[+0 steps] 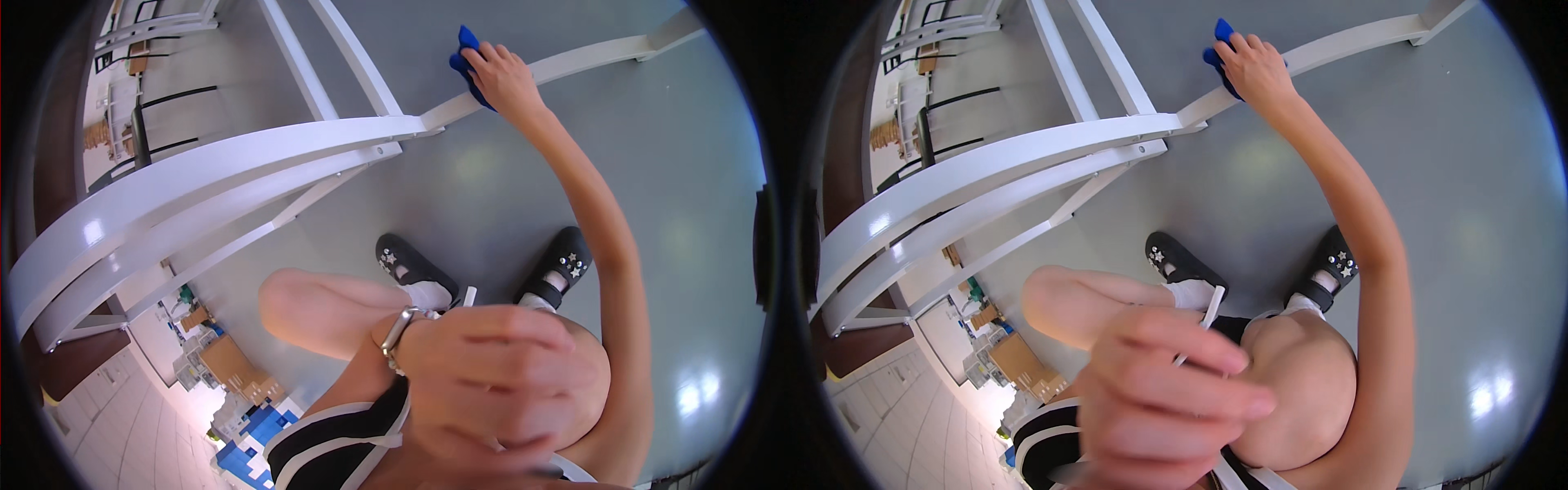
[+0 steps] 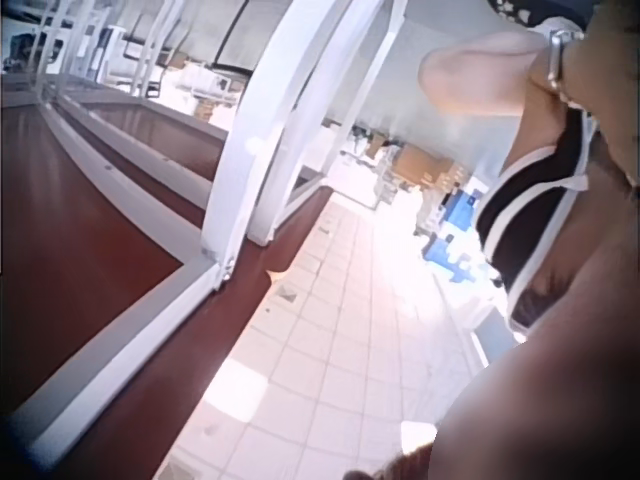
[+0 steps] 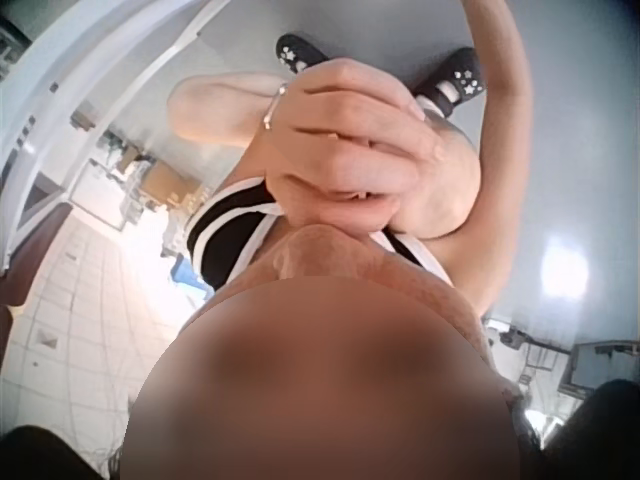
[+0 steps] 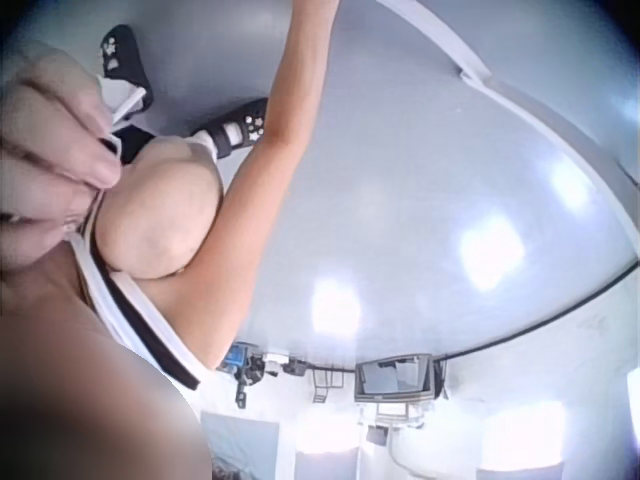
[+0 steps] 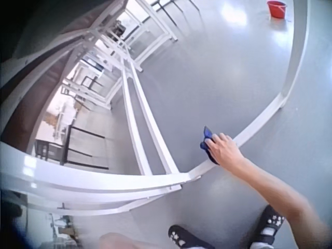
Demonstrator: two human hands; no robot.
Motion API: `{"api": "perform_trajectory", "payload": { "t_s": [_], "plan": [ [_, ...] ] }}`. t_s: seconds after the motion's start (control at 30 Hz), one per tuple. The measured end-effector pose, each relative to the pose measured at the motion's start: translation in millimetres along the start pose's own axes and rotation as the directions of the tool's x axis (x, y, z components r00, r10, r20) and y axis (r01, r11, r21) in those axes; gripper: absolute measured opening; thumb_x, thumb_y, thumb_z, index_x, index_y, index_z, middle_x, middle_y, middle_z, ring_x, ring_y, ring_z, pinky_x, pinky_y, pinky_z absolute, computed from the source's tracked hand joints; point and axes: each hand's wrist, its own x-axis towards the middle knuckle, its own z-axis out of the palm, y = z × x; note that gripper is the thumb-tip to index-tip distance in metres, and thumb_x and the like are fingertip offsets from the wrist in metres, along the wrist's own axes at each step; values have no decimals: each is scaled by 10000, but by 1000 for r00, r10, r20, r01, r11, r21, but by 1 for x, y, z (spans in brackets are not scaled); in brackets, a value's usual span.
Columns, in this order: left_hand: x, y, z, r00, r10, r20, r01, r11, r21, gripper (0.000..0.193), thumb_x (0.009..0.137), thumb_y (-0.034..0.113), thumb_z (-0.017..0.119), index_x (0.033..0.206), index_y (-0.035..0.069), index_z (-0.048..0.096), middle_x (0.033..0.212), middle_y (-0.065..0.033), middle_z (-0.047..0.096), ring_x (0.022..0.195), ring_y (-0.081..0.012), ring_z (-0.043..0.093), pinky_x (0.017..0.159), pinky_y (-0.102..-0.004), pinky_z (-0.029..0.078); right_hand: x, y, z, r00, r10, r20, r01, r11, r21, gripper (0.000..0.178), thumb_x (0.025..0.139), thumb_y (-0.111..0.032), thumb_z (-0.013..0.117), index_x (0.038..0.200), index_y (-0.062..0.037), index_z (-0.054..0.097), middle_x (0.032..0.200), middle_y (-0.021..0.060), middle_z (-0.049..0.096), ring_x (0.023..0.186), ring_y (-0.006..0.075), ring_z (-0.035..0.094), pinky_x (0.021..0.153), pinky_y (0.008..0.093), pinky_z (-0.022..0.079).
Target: Wiping a table and a chair with a cloth.
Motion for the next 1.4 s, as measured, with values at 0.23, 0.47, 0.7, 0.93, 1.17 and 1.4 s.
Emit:
{"api": "perform_trajectory", "payload": {
  "t_s": [0.23,0.47,0.7,0.93,1.17,1.4],
  "plan": [
    [7,9,13,967,49,-251,-15,991,137,129,716,54,560,614,71,483,720,-34,580,551,-238,609,528,-335,474,2,-8,7,997,-20,72,29,990,-137,160,884,-257,554,880,-97,549,835,37,564,824,201,525,741,321,427],
    [-1,25,-1,984,-152,-88,164,976,141,47,756,67,592,762,75,546,879,-67,571,733,-226,626,626,-356,449,-5,-4,18,998,-21,62,30,989,-144,156,889,-251,548,876,-95,552,824,34,565,826,203,530,740,317,431],
    [-11,-2,1,960,92,-266,-127,985,-116,82,775,11,576,729,78,585,872,-59,565,756,-270,630,649,-374,463,-12,13,4,995,14,96,4,982,-191,164,879,-257,558,893,-94,550,842,43,563,832,205,526,746,320,430],
    [-16,12,24,906,-289,-310,-24,695,-718,132,882,108,556,769,112,624,952,-24,567,884,-219,572,807,-387,447,-4,-4,10,992,25,126,-6,988,-151,169,891,-257,550,922,-92,557,856,43,560,849,206,517,758,328,426],
    [-25,3,20,954,-228,-197,-21,603,-797,74,892,229,620,917,162,639,1021,7,530,998,-191,520,899,-404,414,-5,-2,8,991,34,132,-15,989,-145,161,886,-246,557,932,-92,562,857,45,559,857,206,515,776,327,423],
    [-19,15,17,908,-362,-213,32,566,-824,300,918,85,414,751,113,661,984,-44,565,916,-254,544,873,-420,370,-5,-3,13,990,37,135,-16,988,-154,155,874,-232,571,938,-91,567,871,46,562,875,207,518,790,328,425]
  ]
}}
